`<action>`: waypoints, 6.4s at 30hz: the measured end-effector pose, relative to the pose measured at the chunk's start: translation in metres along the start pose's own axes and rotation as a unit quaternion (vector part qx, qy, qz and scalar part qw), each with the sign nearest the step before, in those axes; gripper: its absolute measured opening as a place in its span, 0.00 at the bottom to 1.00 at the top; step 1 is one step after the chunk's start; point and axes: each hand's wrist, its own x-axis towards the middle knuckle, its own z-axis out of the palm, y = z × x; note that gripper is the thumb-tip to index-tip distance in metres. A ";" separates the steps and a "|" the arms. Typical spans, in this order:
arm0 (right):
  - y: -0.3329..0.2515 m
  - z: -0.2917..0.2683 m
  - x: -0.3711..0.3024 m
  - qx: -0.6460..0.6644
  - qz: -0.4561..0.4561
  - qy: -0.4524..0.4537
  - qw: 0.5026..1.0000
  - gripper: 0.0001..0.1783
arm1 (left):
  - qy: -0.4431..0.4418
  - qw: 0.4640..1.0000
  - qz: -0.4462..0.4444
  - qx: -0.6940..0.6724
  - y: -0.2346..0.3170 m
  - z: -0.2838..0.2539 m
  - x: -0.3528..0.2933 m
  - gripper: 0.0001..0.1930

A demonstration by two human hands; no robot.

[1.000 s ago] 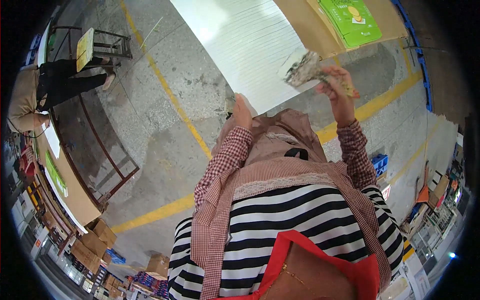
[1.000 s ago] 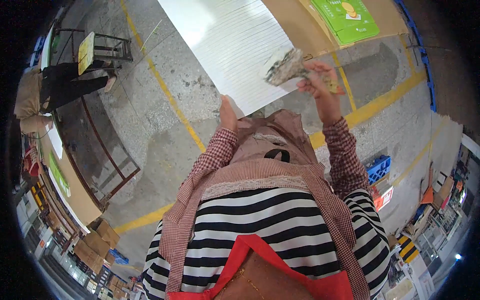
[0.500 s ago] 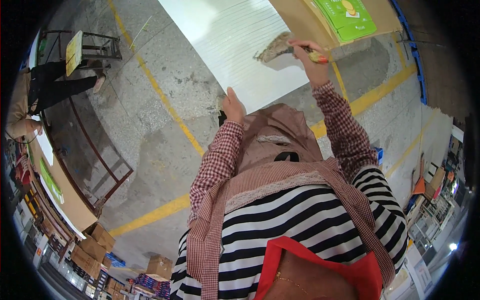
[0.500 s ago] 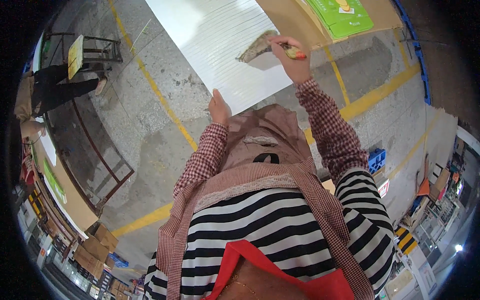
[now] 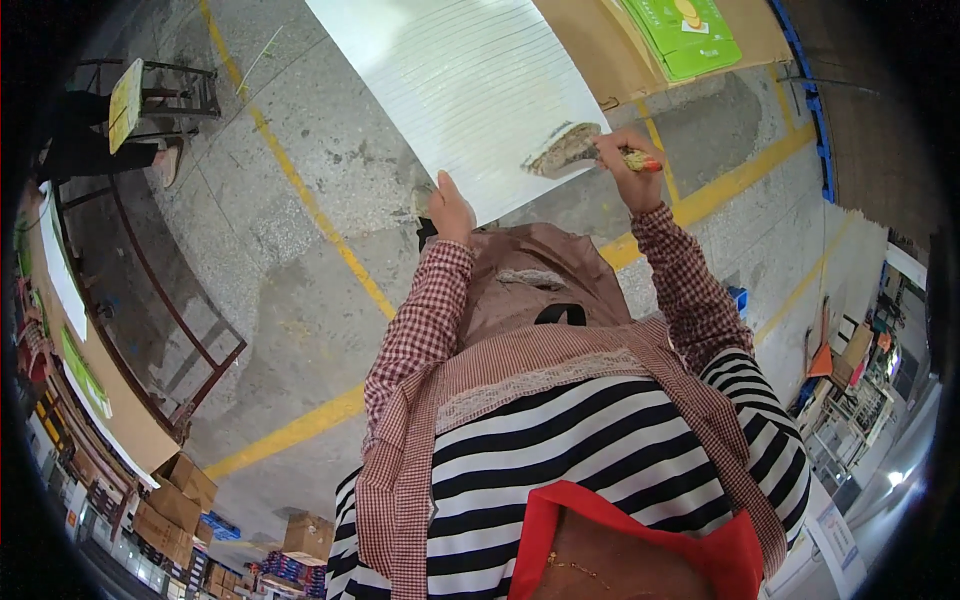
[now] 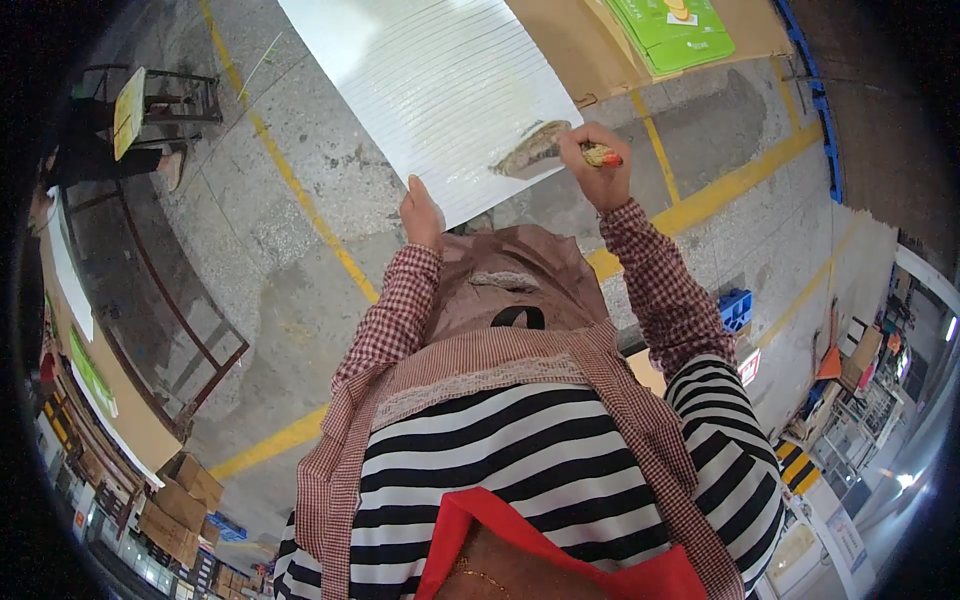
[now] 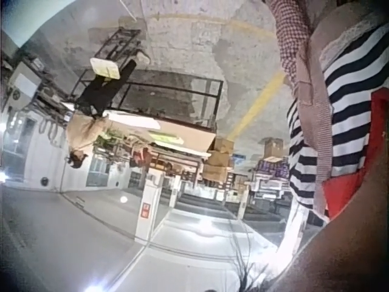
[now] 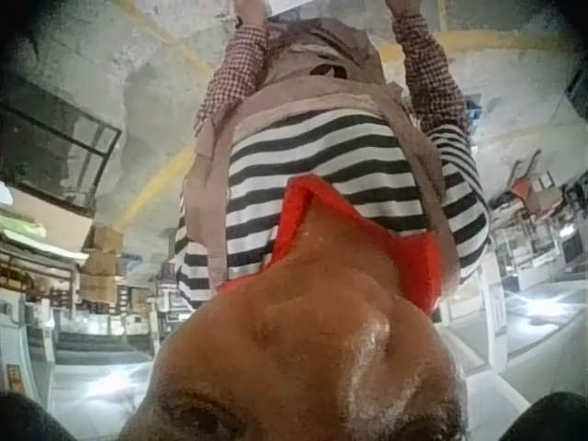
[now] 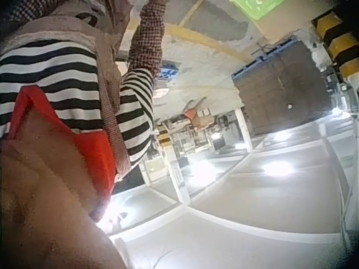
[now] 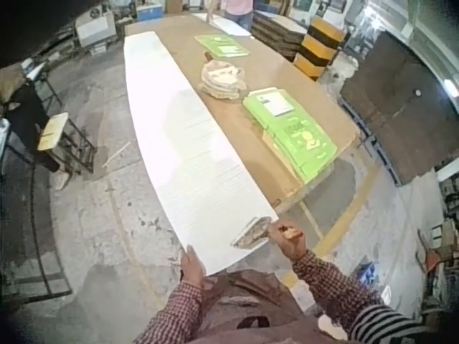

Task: Applying glue or adhesive to a large sheet of white paper using a brush in a manufacturing setting.

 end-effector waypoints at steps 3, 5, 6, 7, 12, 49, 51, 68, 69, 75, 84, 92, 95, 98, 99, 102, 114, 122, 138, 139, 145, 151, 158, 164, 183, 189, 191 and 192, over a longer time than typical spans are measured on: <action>-0.016 0.006 0.024 0.028 0.029 0.051 0.998 0.04 | -0.031 0.995 -0.094 0.034 0.027 0.010 -0.010 0.29; -0.017 0.024 0.036 0.061 0.055 0.054 0.995 0.04 | -0.001 0.998 -0.062 0.031 0.016 0.007 -0.004 0.30; -0.015 0.029 0.043 0.089 0.082 0.061 0.991 0.05 | 0.026 0.999 -0.031 0.028 0.009 0.006 0.000 0.32; 0.010 0.019 0.037 -0.019 0.087 0.051 0.995 0.06 | 0.021 0.999 -0.032 0.029 0.011 0.010 -0.001 0.32; 0.007 -0.003 -0.016 -0.051 -0.020 0.011 0.998 0.06 | 0.011 1.000 -0.016 -0.001 0.012 0.005 -0.004 0.31; 0.016 0.033 0.058 -0.034 -0.051 0.055 0.997 0.02 | -0.009 0.997 -0.060 0.046 0.013 0.008 0.000 0.29; 0.008 0.024 0.031 -0.078 -0.100 0.019 0.992 0.03 | 0.003 0.997 -0.058 0.043 0.011 0.006 -0.001 0.28; -0.013 0.025 -0.021 -0.096 -0.073 -0.074 0.990 0.03 | 0.019 0.995 -0.078 0.057 0.008 0.008 -0.005 0.30; -0.019 0.019 -0.035 -0.109 -0.080 -0.069 0.988 0.02 | 0.026 0.996 -0.075 0.034 0.014 0.009 -0.007 0.30; -0.039 0.010 -0.041 -0.099 -0.097 -0.044 0.989 0.03 | 0.035 0.997 -0.063 0.019 0.013 0.008 -0.006 0.31; -0.034 0.009 -0.061 -0.113 -0.163 -0.104 0.975 0.06 | 0.030 0.995 -0.061 -0.070 0.021 0.009 -0.012 0.32; -0.042 0.063 -0.001 -0.117 -0.232 -0.106 0.960 0.06 | 0.001 0.996 -0.024 0.089 0.016 0.007 -0.004 0.32; -0.032 0.063 -0.020 -0.137 -0.223 -0.160 0.952 0.06 | 0.040 0.993 -0.004 0.110 0.002 0.008 0.003 0.32; -0.027 0.041 -0.049 -0.155 -0.229 -0.177 0.944 0.07 | 0.041 0.998 -0.025 0.033 0.015 0.010 -0.008 0.29; -0.029 0.035 -0.053 -0.154 -0.231 -0.179 0.944 0.07 | 0.044 0.998 -0.024 0.031 0.018 0.009 -0.011 0.29; -0.043 0.032 -0.050 -0.137 -0.250 -0.188 0.940 0.06 | 0.047 0.999 -0.012 -0.016 0.019 0.009 -0.012 0.30; -0.052 0.023 -0.071 -0.127 -0.199 -0.153 0.960 0.07 | 0.027 0.999 -0.015 0.025 0.019 0.007 -0.013 0.33; -0.045 0.028 -0.062 -0.161 -0.201 -0.193 0.947 0.05 | 0.040 0.996 -0.013 0.073 0.004 0.009 -0.004 0.33; -0.017 0.025 -0.068 -0.014 -0.217 -0.098 0.971 0.03 | 0.013 0.998 -0.028 -0.050 0.010 0.006 -0.007 0.30; -0.027 0.015 -0.071 -0.020 -0.218 -0.096 0.971 0.03 | 0.007 0.998 -0.029 -0.054 0.013 0.007 -0.010 0.30; -0.036 0.000 -0.035 -0.083 -0.144 0.009 0.986 0.03 | 0.020 0.998 -0.051 0.006 0.021 0.009 -0.013 0.30; 0.006 -0.024 -0.066 -0.019 -0.065 -0.027 0.997 0.01 | 0.024 0.996 -0.076 -0.044 0.031 0.016 -0.016 0.30; -0.012 -0.033 -0.046 -0.014 -0.092 -0.005 0.996 0.05 | 0.016 0.995 -0.082 -0.045 0.027 0.011 -0.010 0.31; 0.001 -0.050 -0.069 -0.036 0.032 -0.018 0.999 0.03 | 0.006 0.995 -0.078 -0.054 0.033 0.012 -0.013 0.31; -0.013 -0.027 0.019 0.030 0.041 -0.035 0.998 0.09 | -0.053 0.987 -0.152 -0.023 0.028 0.002 -0.016 0.32; 0.006 -0.012 0.015 0.011 -0.023 -0.050 0.998 0.04 | -0.030 0.987 -0.154 -0.022 0.029 0.005 -0.015 0.30; 0.022 -0.016 -0.001 0.028 0.002 -0.044 0.999 0.04 | -0.033 0.988 -0.150 -0.026 0.029 0.004 -0.014 0.30; 0.024 -0.023 -0.009 0.027 0.002 -0.045 0.999 0.04 | -0.036 0.988 -0.146 -0.030 0.028 0.005 -0.014 0.31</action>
